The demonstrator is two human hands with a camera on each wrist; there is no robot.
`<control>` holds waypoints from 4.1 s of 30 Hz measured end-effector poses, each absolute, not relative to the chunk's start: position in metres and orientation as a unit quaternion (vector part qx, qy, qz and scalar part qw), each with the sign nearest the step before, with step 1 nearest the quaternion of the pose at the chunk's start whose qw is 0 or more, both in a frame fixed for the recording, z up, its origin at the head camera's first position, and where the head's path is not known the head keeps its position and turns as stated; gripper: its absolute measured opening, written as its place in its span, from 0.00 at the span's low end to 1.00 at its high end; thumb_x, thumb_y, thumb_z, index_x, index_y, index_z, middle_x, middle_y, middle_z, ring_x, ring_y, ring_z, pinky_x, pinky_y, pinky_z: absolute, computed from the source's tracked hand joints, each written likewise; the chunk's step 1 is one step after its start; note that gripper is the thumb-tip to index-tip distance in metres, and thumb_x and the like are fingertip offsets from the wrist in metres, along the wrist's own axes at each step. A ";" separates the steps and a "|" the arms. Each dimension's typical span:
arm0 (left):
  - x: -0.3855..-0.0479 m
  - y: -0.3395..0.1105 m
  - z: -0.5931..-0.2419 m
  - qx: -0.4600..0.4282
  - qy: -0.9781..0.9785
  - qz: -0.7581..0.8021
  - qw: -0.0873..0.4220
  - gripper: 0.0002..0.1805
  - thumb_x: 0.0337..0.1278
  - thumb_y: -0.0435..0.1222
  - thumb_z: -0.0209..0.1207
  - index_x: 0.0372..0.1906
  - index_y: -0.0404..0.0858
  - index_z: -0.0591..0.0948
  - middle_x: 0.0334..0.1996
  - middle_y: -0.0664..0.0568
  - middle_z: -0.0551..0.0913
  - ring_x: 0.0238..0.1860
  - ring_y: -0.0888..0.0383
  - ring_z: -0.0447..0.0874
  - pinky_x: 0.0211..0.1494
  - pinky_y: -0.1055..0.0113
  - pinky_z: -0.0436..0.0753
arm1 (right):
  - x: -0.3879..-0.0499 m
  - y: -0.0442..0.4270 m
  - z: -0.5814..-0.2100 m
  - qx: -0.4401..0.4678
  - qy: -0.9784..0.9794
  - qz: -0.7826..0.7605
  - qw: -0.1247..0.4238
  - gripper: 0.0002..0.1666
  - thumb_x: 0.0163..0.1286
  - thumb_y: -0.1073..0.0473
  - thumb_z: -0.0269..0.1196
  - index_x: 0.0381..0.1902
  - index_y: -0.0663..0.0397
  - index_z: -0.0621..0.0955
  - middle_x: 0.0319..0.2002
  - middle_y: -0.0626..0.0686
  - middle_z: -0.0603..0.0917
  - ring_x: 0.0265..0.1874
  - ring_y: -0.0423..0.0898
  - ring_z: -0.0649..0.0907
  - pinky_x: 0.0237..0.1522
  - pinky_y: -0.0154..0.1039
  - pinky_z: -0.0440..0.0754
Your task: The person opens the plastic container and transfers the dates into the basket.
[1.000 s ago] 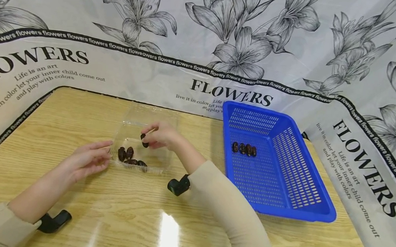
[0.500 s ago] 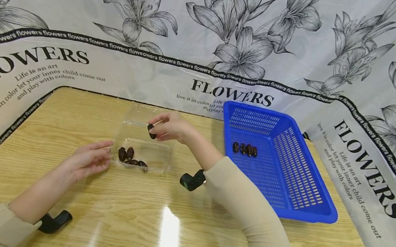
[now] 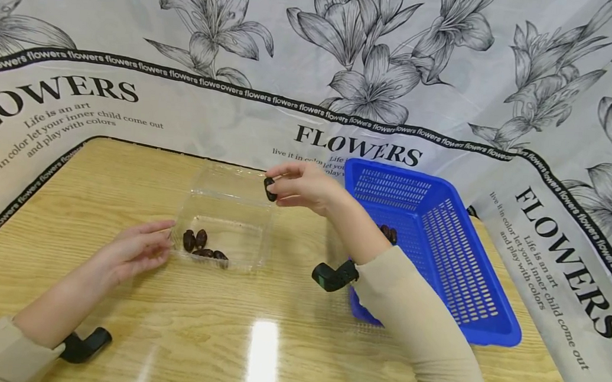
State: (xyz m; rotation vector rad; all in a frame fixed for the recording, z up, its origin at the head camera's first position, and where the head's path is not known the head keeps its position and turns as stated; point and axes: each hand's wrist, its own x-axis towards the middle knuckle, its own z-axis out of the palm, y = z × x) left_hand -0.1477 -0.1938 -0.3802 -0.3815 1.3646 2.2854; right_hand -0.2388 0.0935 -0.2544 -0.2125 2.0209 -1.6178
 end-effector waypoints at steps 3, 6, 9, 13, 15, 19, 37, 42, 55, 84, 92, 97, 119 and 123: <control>-0.147 -0.194 -0.381 -0.141 0.494 0.828 0.224 0.14 0.57 0.25 0.56 0.42 0.47 0.80 0.41 0.51 0.67 0.35 0.61 0.73 0.42 0.73 0.78 | -0.239 0.105 -0.252 -0.074 0.746 -0.612 0.252 0.24 0.61 0.75 0.58 0.56 0.71 0.71 0.32 0.51 0.80 0.28 0.43 0.82 0.36 0.37 0.83; -0.147 -0.194 -0.381 -0.142 0.492 0.829 0.224 0.15 0.57 0.24 0.56 0.41 0.47 0.81 0.42 0.51 0.66 0.35 0.61 0.73 0.42 0.73 0.78 | -0.239 0.118 -0.249 -0.067 0.746 -0.619 0.236 0.25 0.61 0.74 0.58 0.58 0.71 0.70 0.34 0.51 0.80 0.29 0.42 0.82 0.37 0.38 0.83; -0.146 -0.194 -0.382 -0.141 0.489 0.831 0.225 0.15 0.56 0.24 0.56 0.35 0.49 0.82 0.43 0.51 0.65 0.35 0.61 0.73 0.42 0.73 0.78 | -0.238 0.131 -0.247 -0.061 0.749 -0.621 0.224 0.25 0.62 0.74 0.58 0.58 0.70 0.70 0.38 0.50 0.79 0.30 0.42 0.81 0.40 0.38 0.83; -0.146 -0.193 -0.382 -0.139 0.488 0.833 0.222 0.16 0.55 0.23 0.57 0.33 0.50 0.83 0.43 0.50 0.64 0.35 0.61 0.72 0.42 0.73 0.78 | -0.237 0.150 -0.245 -0.059 0.750 -0.623 0.214 0.24 0.62 0.73 0.57 0.57 0.69 0.71 0.43 0.51 0.77 0.29 0.41 0.80 0.42 0.39 0.82; -0.146 -0.193 -0.382 -0.138 0.489 0.832 0.222 0.16 0.54 0.23 0.58 0.33 0.50 0.83 0.43 0.51 0.65 0.35 0.61 0.73 0.42 0.73 0.78 | -0.237 0.159 -0.245 -0.057 0.751 -0.622 0.211 0.24 0.63 0.73 0.57 0.58 0.69 0.70 0.45 0.51 0.76 0.29 0.41 0.79 0.42 0.38 0.82; -0.145 -0.193 -0.383 -0.137 0.487 0.833 0.224 0.16 0.53 0.23 0.58 0.34 0.50 0.82 0.43 0.51 0.66 0.36 0.60 0.73 0.42 0.73 0.78 | -0.237 0.175 -0.246 -0.047 0.751 -0.624 0.210 0.23 0.63 0.73 0.57 0.57 0.69 0.70 0.44 0.50 0.75 0.29 0.41 0.79 0.45 0.39 0.81; -0.147 -0.197 -0.383 -0.139 0.480 0.836 0.226 0.16 0.53 0.23 0.58 0.34 0.49 0.82 0.43 0.50 0.65 0.35 0.60 0.73 0.42 0.74 0.78 | -0.241 0.254 -0.243 -0.001 0.707 -0.682 0.186 0.18 0.66 0.72 0.55 0.30 0.46 0.85 0.31 0.46 0.80 0.28 0.41 0.81 0.37 0.36 0.83; -0.146 -0.197 -0.382 -0.141 0.477 0.838 0.225 0.16 0.52 0.23 0.59 0.34 0.49 0.82 0.42 0.52 0.65 0.36 0.61 0.72 0.42 0.73 0.78 | -0.242 0.274 -0.247 0.028 0.703 -0.687 0.181 0.17 0.65 0.72 0.56 0.29 0.46 0.85 0.30 0.46 0.81 0.26 0.41 0.82 0.37 0.36 0.83; -0.145 -0.195 -0.382 -0.141 0.474 0.840 0.225 0.17 0.51 0.22 0.59 0.34 0.50 0.82 0.46 0.50 0.61 0.36 0.60 0.72 0.43 0.73 0.78 | -0.254 0.309 -0.280 0.080 0.722 -0.662 0.183 0.21 0.66 0.73 0.53 0.26 0.42 0.83 0.27 0.44 0.82 0.27 0.39 0.82 0.35 0.35 0.83; -0.145 -0.194 -0.381 -0.143 0.490 0.831 0.222 0.28 0.51 0.23 0.59 0.59 0.42 0.69 0.46 0.50 0.61 0.36 0.61 0.73 0.43 0.74 0.78 | -0.264 0.342 -0.344 0.141 0.839 -0.499 0.167 0.28 0.64 0.76 0.50 0.63 0.78 0.61 0.25 0.44 0.74 0.25 0.39 0.76 0.35 0.34 0.83; -0.146 -0.192 -0.379 -0.144 0.495 0.827 0.224 0.37 0.51 0.23 0.60 0.67 0.40 0.61 0.46 0.50 0.62 0.36 0.61 0.72 0.43 0.74 0.78 | -0.263 0.343 -0.342 0.154 0.845 -0.484 0.165 0.27 0.65 0.76 0.49 0.62 0.79 0.60 0.25 0.46 0.74 0.23 0.38 0.75 0.31 0.33 0.83; -0.145 -0.193 -0.381 -0.145 0.487 0.832 0.223 0.22 0.54 0.22 0.57 0.52 0.44 0.74 0.46 0.50 0.61 0.35 0.61 0.72 0.42 0.74 0.78 | -0.264 0.341 -0.344 0.159 0.848 -0.478 0.162 0.27 0.65 0.76 0.49 0.61 0.79 0.61 0.26 0.47 0.74 0.23 0.38 0.75 0.32 0.32 0.83; -0.146 -0.191 -0.380 -0.143 0.491 0.829 0.225 0.28 0.56 0.22 0.54 0.61 0.41 0.67 0.46 0.51 0.61 0.35 0.61 0.72 0.41 0.74 0.78 | -0.262 0.325 -0.315 0.140 0.836 -0.509 0.148 0.30 0.69 0.66 0.51 0.65 0.75 0.59 0.26 0.41 0.78 0.28 0.37 0.80 0.38 0.35 0.83; -0.146 -0.191 -0.379 -0.143 0.486 0.833 0.223 0.18 0.56 0.22 0.54 0.47 0.45 0.78 0.44 0.50 0.62 0.35 0.60 0.72 0.40 0.74 0.78 | -0.263 0.312 -0.300 0.114 0.829 -0.527 0.151 0.30 0.70 0.64 0.51 0.66 0.73 0.59 0.25 0.38 0.78 0.27 0.35 0.80 0.39 0.34 0.82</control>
